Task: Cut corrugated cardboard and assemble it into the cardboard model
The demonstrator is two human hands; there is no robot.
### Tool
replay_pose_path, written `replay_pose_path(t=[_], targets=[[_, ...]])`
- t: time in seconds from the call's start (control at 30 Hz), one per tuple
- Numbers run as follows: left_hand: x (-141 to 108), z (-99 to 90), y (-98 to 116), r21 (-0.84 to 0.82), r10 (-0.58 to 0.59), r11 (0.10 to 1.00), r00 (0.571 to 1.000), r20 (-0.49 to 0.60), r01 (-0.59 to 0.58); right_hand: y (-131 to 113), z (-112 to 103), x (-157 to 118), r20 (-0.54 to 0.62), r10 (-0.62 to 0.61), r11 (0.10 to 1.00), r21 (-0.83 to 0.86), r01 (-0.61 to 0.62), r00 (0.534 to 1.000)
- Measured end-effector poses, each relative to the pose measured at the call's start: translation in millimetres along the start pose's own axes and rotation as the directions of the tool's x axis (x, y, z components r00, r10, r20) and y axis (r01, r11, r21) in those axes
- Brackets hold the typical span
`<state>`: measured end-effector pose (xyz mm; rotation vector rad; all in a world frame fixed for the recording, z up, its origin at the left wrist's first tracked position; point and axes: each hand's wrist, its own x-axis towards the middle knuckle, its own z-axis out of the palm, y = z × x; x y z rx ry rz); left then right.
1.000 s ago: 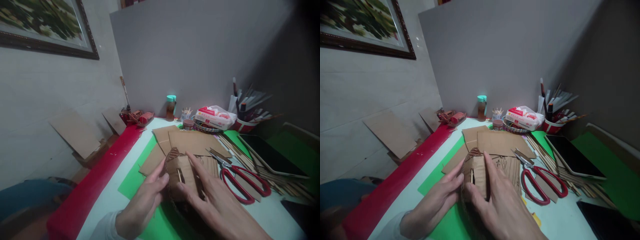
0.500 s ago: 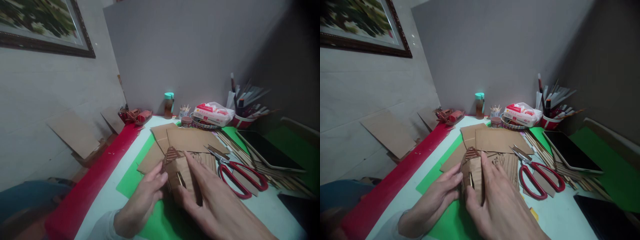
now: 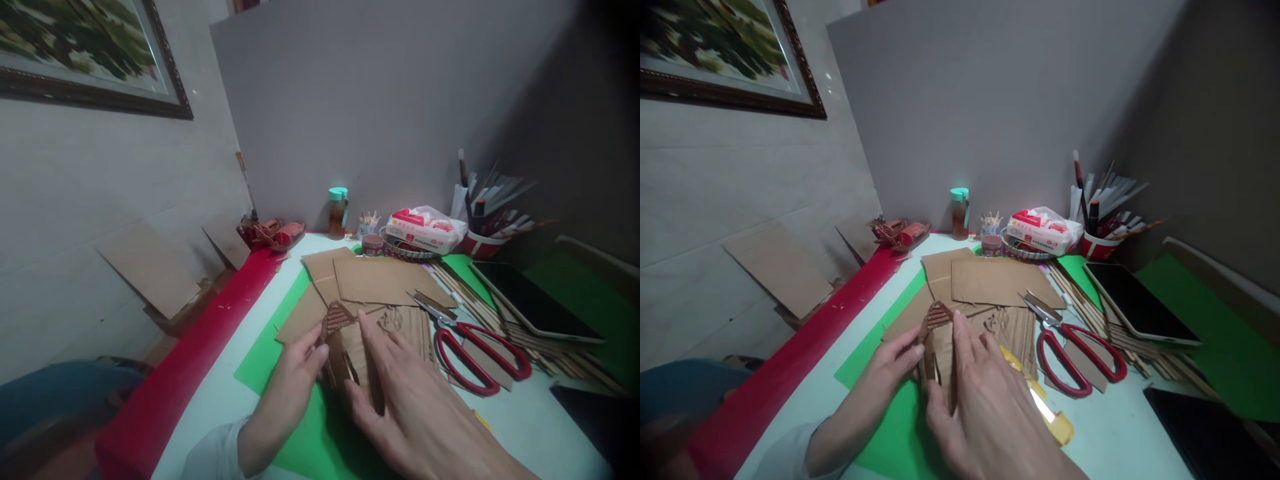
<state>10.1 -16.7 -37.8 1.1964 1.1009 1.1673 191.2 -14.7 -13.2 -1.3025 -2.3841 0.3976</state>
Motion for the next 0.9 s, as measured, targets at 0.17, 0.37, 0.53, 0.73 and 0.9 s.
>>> replay_pose_path(t=[0.17, 0.37, 0.53, 0.73, 0.9], targets=[[1.7, -4.9, -2.4, 0.069, 0.001, 0.998, 0.998, -0.068, 0.004, -10.2, 0.5, 4.2, 0.071, 0.094, 0.994, -0.068, -0.089, 0.993], [-1.6, -6.4, 0.0, 0.115, -0.055, 0.991, 0.991, -0.119, 0.068, -6.5, 2.1, -1.3, 0.042, 0.048, 0.998, -0.052, -0.046, 0.998], [-6.7, -12.5, 3.5, 0.150, -0.058, 0.986, 0.989, -0.138, 0.079, 6.2, -5.9, -20.2, -0.033, -0.006, 0.997, -0.075, 0.004, 0.999], [-13.5, -25.4, 2.1, 0.189, -0.068, 0.977, 0.981, -0.181, 0.103, 36.8, -2.5, -62.9, -0.149, -0.168, 0.968, -0.210, 0.135, 0.974], [-23.2, -29.9, 12.4, 0.257, -0.047, 0.960, 0.971, -0.235, 0.108, 55.1, 17.4, -86.5, -0.075, -0.272, 0.893, -0.391, 0.223, 0.959]])
